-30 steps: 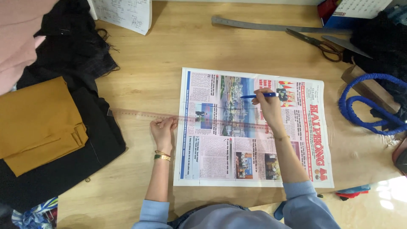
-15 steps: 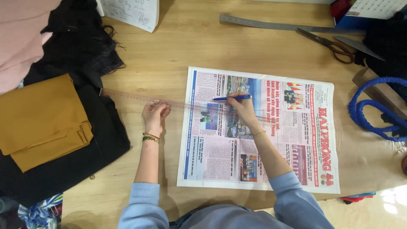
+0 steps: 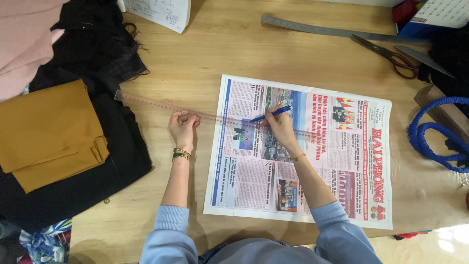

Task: The person uses a ruler and a pen to measure and draw lines on a newspaper spread on a wooden table. They adjust the ruler and mark multiple lines across the paper. Later, they open a drawer under the table and place the pen inside.

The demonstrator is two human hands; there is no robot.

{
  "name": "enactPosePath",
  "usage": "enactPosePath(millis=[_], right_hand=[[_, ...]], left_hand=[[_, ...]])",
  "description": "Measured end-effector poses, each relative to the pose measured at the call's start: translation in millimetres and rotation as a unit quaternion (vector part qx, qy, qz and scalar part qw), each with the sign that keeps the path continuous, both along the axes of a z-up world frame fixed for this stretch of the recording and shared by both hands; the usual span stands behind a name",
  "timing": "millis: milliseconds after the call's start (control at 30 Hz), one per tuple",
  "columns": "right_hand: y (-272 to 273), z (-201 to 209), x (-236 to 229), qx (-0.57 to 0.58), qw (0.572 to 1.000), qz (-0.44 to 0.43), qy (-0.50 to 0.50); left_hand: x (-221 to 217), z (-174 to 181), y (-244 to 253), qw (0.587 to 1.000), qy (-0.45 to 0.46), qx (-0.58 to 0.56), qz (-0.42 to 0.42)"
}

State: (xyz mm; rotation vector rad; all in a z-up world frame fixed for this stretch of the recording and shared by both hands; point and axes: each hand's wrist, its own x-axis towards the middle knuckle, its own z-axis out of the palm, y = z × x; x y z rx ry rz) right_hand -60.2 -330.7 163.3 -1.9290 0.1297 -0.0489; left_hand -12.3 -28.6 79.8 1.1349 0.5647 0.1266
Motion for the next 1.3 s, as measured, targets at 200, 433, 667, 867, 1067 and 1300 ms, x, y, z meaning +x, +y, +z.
enactPosePath(millis=[200, 433, 667, 867, 1067, 1300], right_hand=[[-2, 3, -1, 0.012, 1.0, 0.006, 0.011], [-2, 3, -1, 0.006, 1.0, 0.008, 0.008], [2, 13, -3, -0.004, 1.0, 0.013, -0.008], [-1, 8, -2, 0.004, 1.0, 0.017, -0.009], [5, 16, -3, 0.002, 1.0, 0.018, -0.01], [4, 17, -3, -0.002, 1.0, 0.024, -0.009]], left_hand=[[3, 2, 6, 0.999, -0.008, 0.005, -0.033], [9, -4, 11, 0.998, -0.01, 0.012, -0.056], [6, -2, 10, 0.998, -0.016, 0.011, -0.054], [4, -4, 6, 0.999, -0.019, 0.027, -0.04], [1, -8, 1, 0.999, -0.021, 0.035, -0.024], [-4, 5, -4, 0.999, -0.013, 0.046, -0.019]])
